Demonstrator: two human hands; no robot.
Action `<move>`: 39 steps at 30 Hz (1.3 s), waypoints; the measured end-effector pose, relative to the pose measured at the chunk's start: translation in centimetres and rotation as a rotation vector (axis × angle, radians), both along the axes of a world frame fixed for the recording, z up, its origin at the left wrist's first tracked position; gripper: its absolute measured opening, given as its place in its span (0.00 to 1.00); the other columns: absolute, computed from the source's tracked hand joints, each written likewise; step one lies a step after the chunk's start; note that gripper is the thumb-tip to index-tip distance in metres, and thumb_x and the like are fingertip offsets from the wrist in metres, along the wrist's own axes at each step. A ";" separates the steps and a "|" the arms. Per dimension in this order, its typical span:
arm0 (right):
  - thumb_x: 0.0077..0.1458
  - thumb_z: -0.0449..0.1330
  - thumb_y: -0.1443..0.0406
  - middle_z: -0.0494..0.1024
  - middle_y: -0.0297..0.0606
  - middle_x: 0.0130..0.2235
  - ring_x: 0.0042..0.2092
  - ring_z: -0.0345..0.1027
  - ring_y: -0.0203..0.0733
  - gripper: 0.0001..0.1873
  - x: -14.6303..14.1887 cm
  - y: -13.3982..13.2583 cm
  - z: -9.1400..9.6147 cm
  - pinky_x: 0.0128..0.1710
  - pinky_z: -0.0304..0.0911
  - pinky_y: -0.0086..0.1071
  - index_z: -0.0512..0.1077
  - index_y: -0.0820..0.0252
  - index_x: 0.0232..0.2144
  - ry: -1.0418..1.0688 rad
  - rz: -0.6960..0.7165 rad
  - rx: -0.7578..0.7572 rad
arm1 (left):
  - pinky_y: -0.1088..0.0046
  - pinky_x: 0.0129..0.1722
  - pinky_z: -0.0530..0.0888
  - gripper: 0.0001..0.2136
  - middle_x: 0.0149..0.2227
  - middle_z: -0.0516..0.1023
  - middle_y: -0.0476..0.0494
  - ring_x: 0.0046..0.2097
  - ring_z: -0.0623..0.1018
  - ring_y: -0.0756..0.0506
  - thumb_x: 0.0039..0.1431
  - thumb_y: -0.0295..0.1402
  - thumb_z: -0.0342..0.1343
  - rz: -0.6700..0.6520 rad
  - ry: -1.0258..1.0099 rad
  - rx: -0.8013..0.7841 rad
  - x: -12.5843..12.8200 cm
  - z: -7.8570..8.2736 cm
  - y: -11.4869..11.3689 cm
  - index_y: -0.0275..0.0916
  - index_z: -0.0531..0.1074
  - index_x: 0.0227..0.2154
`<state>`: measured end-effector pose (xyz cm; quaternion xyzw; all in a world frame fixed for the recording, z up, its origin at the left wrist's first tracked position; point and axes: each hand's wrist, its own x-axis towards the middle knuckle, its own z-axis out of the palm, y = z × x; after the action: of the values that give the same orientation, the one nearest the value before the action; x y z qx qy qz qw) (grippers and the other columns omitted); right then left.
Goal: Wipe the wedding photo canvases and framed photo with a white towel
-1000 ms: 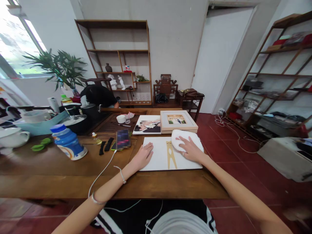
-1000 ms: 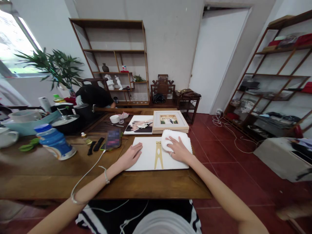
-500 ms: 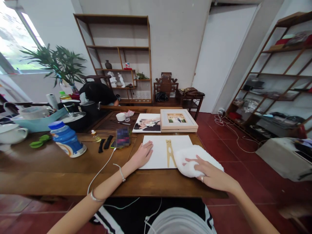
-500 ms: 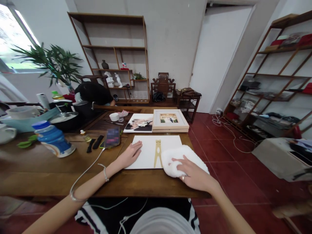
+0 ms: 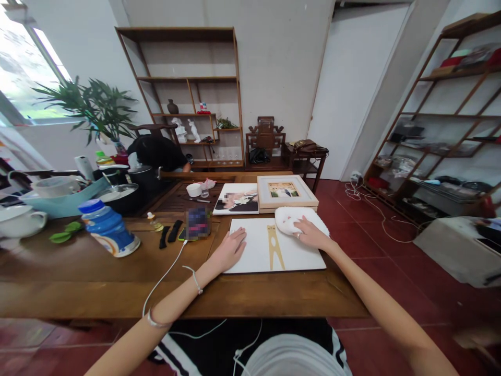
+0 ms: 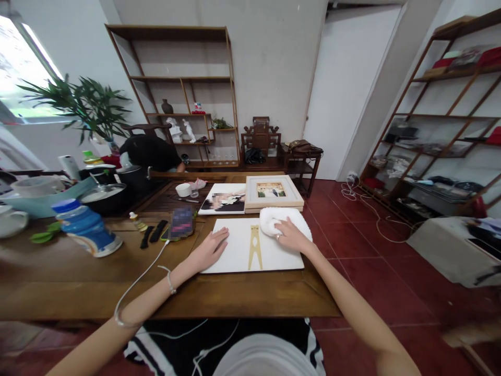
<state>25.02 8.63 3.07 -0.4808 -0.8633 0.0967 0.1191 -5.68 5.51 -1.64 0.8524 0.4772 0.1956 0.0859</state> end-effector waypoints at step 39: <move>0.48 0.50 0.71 0.64 0.45 0.56 0.61 0.49 0.50 0.11 -0.5 -11.6 3.6 0.59 0.42 0.49 0.68 0.59 0.33 -0.089 0.197 -0.227 | 0.49 0.58 0.56 0.16 0.58 0.63 0.35 0.61 0.59 0.40 0.63 0.31 0.40 0.011 -0.003 0.038 0.4 0.1 -0.3 0.36 0.63 0.51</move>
<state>24.56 -2.96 6.63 -0.4080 -0.8942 0.1836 0.0154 -5.29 5.18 -1.52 0.8508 0.4781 0.2066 0.0695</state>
